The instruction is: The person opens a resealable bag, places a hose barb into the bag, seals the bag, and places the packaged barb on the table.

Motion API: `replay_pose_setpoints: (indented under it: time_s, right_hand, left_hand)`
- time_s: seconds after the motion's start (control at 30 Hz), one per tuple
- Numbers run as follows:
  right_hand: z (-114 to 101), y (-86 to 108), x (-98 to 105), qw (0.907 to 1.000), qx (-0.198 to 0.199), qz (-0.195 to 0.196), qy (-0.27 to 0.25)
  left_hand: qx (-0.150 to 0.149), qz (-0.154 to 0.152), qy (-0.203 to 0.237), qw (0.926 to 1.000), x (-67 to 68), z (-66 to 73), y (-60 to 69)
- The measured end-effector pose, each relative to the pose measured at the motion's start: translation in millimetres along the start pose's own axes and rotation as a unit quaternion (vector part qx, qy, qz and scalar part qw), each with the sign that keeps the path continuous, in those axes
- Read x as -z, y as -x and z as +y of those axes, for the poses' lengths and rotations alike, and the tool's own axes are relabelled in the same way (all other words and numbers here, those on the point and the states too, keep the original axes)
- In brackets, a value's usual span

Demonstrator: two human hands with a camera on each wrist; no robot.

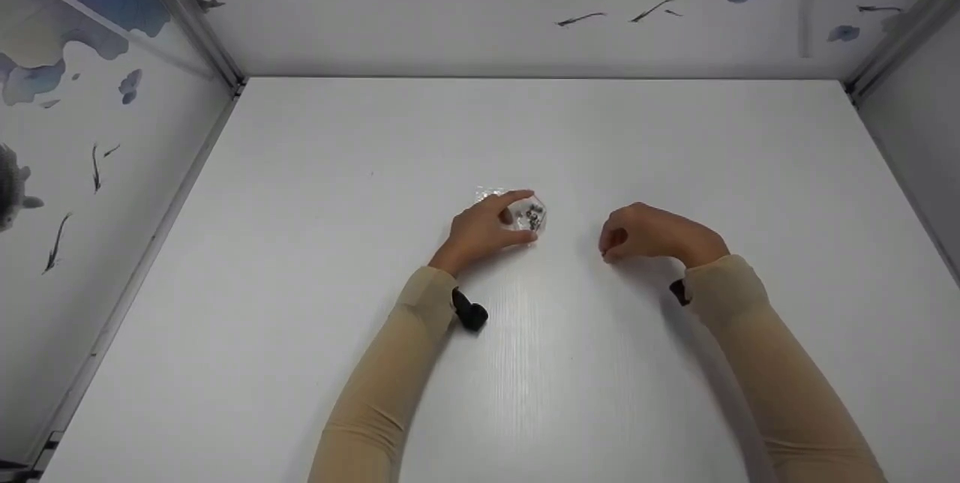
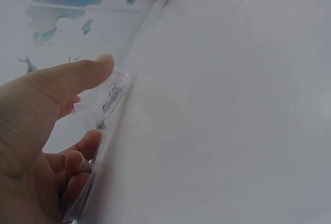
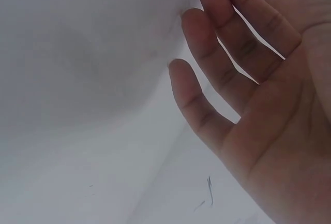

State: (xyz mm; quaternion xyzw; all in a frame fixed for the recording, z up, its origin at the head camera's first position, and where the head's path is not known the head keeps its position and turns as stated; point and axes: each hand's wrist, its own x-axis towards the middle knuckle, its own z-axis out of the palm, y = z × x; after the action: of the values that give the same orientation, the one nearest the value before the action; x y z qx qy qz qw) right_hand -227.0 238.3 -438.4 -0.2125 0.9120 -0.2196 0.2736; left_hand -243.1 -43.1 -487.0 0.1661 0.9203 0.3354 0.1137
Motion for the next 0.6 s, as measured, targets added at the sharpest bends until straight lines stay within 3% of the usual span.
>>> replay_pose_setpoints:
  time_s: [0.6]
  right_hand:
    - [-2.9, -7.2, -2.3, 0.9997, 0.013, 0.008, 0.018]
  left_hand:
    - [0.0, -0.002, 0.001, 1.0, -0.4, -0.1, 0.2]
